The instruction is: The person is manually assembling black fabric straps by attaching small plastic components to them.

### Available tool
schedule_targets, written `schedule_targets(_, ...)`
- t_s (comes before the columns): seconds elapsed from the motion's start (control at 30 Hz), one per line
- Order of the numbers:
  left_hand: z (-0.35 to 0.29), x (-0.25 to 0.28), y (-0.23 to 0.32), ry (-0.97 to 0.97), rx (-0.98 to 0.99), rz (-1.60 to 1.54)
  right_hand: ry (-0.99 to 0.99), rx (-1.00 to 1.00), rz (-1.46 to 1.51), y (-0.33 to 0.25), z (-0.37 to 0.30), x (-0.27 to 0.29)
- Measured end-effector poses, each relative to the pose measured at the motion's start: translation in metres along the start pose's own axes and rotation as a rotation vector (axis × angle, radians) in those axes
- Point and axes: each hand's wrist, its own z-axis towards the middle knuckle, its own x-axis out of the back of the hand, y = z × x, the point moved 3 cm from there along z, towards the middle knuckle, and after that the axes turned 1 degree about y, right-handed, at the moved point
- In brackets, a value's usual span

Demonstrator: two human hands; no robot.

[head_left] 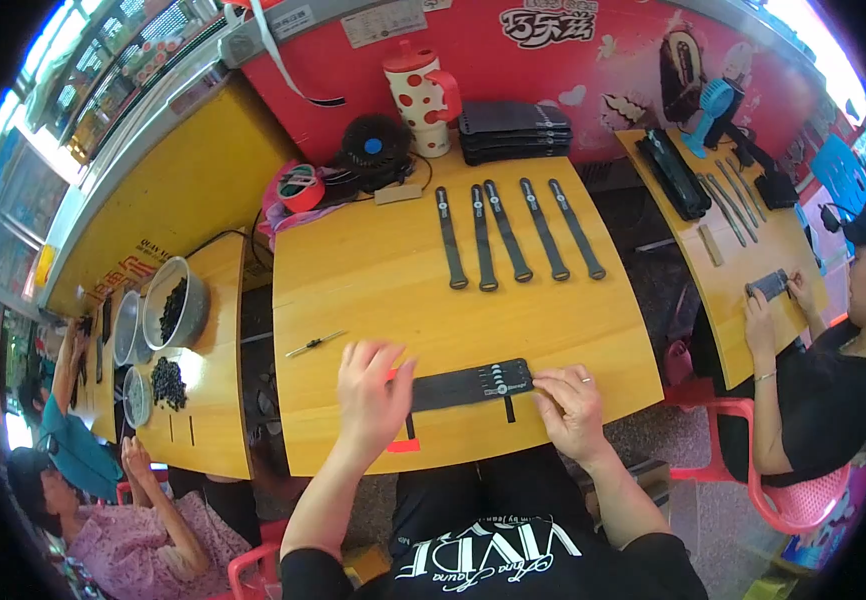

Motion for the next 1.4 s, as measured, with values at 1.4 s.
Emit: schedule_targets(1.4, -0.101, 0.031, 0.018, -0.317, 0.633, -0.931, -0.072, -0.512, 1.2, -0.021, -0.028, -0.001)
